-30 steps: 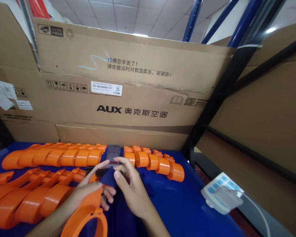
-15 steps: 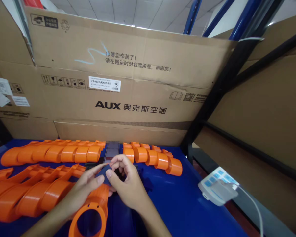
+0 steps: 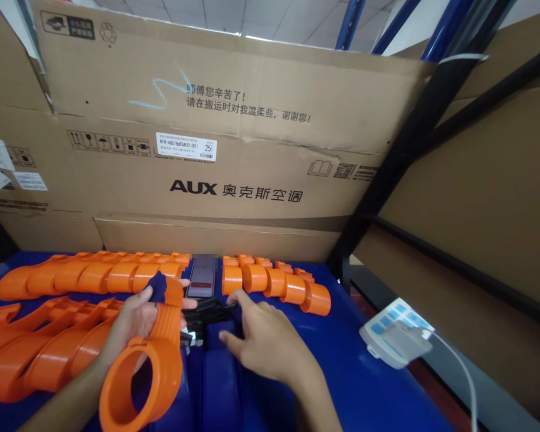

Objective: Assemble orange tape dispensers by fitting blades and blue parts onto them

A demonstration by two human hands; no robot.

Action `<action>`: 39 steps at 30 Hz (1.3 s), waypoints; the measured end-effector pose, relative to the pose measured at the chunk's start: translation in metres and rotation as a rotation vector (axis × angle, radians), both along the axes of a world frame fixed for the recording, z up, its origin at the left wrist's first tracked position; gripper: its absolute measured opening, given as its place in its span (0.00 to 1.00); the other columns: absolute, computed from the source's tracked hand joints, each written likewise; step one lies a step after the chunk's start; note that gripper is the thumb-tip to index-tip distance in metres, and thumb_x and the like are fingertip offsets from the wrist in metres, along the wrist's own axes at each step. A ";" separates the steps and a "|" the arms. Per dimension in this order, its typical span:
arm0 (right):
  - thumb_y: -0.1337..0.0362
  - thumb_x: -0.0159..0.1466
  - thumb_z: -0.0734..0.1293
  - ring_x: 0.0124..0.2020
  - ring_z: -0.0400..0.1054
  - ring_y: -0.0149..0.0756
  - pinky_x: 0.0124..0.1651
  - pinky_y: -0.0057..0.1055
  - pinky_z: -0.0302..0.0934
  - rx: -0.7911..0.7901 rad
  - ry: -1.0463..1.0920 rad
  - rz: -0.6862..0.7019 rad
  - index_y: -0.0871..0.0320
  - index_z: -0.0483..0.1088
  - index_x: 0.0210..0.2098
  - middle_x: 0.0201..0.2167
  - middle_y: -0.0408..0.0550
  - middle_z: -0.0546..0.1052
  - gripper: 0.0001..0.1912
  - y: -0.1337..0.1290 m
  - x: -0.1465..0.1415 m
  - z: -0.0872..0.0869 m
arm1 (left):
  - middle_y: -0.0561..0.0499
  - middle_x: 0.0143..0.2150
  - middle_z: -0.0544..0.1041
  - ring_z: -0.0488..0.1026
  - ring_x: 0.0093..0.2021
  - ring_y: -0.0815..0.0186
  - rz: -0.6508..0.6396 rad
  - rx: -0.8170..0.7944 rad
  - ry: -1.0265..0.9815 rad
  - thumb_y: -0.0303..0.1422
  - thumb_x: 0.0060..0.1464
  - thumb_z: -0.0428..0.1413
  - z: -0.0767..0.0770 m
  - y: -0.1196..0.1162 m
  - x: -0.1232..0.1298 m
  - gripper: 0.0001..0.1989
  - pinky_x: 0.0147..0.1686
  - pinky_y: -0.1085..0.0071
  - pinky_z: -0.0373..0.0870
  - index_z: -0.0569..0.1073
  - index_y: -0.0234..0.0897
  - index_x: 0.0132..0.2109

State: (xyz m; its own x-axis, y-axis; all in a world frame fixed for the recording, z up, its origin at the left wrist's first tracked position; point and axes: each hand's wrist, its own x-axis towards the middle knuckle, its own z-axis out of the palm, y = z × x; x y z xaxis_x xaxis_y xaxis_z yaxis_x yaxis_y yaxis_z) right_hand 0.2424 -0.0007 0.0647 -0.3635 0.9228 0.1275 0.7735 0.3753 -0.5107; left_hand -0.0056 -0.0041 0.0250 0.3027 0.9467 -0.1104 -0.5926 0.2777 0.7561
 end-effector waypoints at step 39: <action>0.70 0.57 0.63 0.18 0.52 0.28 0.21 0.25 0.44 0.033 0.471 -0.136 0.56 0.71 0.25 0.15 0.36 0.61 0.07 0.015 -0.013 -0.011 | 0.35 0.47 0.85 0.82 0.36 0.52 -0.003 0.028 0.072 0.44 0.54 0.65 -0.015 -0.005 0.012 0.30 0.35 0.65 0.75 0.76 0.33 0.59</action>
